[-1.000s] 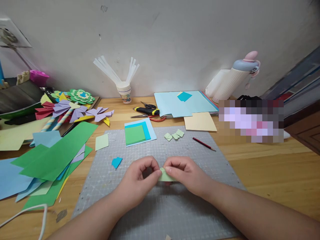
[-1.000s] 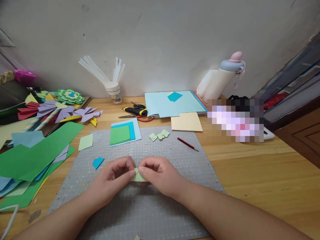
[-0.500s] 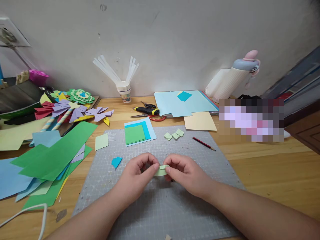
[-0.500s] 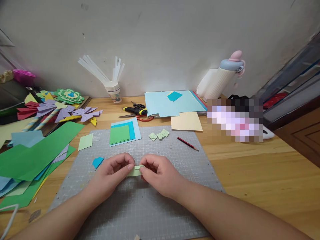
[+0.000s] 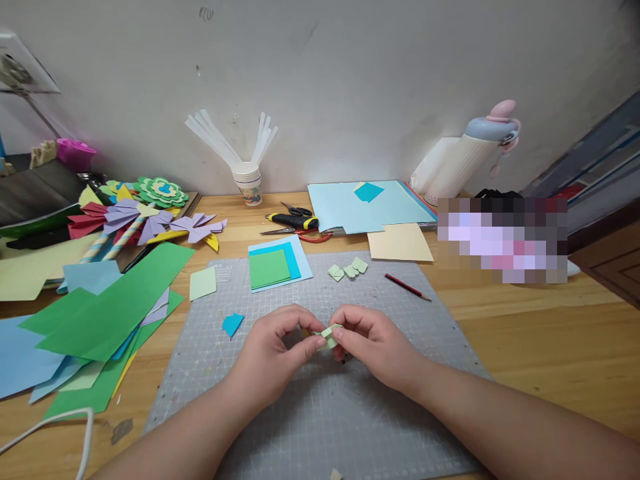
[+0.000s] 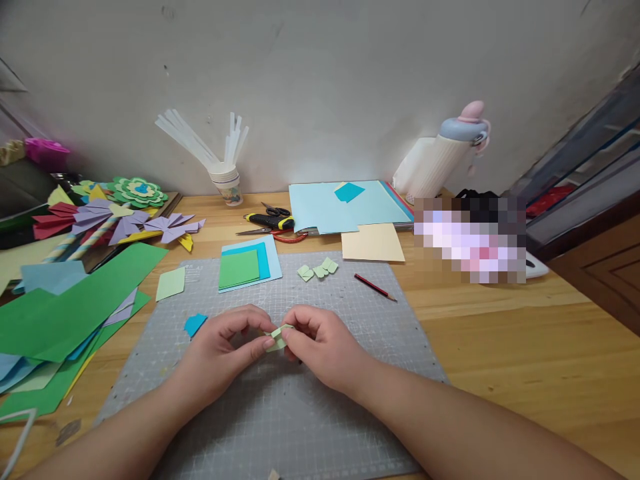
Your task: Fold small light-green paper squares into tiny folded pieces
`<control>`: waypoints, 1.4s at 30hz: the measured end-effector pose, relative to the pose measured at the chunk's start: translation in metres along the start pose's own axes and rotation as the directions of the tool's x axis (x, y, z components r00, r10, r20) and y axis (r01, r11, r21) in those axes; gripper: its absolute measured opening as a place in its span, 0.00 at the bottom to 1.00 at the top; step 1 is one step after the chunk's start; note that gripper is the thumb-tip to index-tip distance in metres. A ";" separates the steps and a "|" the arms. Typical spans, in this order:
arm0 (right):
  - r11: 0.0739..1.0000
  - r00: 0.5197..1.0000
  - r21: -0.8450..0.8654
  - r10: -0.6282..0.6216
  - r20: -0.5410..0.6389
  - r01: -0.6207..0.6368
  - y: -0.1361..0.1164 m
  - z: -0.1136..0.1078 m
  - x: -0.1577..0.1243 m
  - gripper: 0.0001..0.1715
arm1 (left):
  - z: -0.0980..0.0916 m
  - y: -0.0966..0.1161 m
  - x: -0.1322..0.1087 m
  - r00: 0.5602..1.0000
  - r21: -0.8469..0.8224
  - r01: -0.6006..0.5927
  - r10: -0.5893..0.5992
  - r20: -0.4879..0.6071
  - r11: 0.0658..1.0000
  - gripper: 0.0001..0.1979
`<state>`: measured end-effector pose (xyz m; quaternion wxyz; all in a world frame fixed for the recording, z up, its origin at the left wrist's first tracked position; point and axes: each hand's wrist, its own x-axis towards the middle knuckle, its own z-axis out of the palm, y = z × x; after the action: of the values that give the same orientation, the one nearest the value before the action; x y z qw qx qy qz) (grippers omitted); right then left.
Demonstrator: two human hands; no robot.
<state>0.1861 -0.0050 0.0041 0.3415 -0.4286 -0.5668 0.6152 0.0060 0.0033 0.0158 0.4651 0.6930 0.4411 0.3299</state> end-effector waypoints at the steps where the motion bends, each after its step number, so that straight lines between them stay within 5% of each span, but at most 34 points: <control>1: 1.000 1.000 -0.007 0.002 0.001 -0.002 0.000 0.000 0.000 0.08 | 0.000 0.000 0.000 1.000 -0.005 -0.001 0.001 0.001 1.000 0.02; 11: 0.954 0.990 -0.264 -0.138 0.034 0.142 -0.003 -0.001 -0.005 0.11 | -0.001 -0.001 0.001 0.985 -0.162 0.162 -0.151 0.079 0.973 0.06; 25: 0.961 0.992 -0.243 -0.126 0.027 0.129 -0.002 -0.003 -0.008 0.12 | -0.002 0.000 0.001 0.954 -0.357 0.296 -0.255 0.159 0.886 0.09; 42: 0.987 0.998 -0.151 -0.062 0.017 0.064 -0.005 0.000 -0.006 0.13 | -0.004 -0.002 0.001 0.928 -0.389 0.370 -0.314 0.202 0.843 0.09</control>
<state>0.1888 -0.0100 0.0099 0.3237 -0.4314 -0.6271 0.5620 0.0027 0.0057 0.0156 0.6826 0.5064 0.4446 0.2827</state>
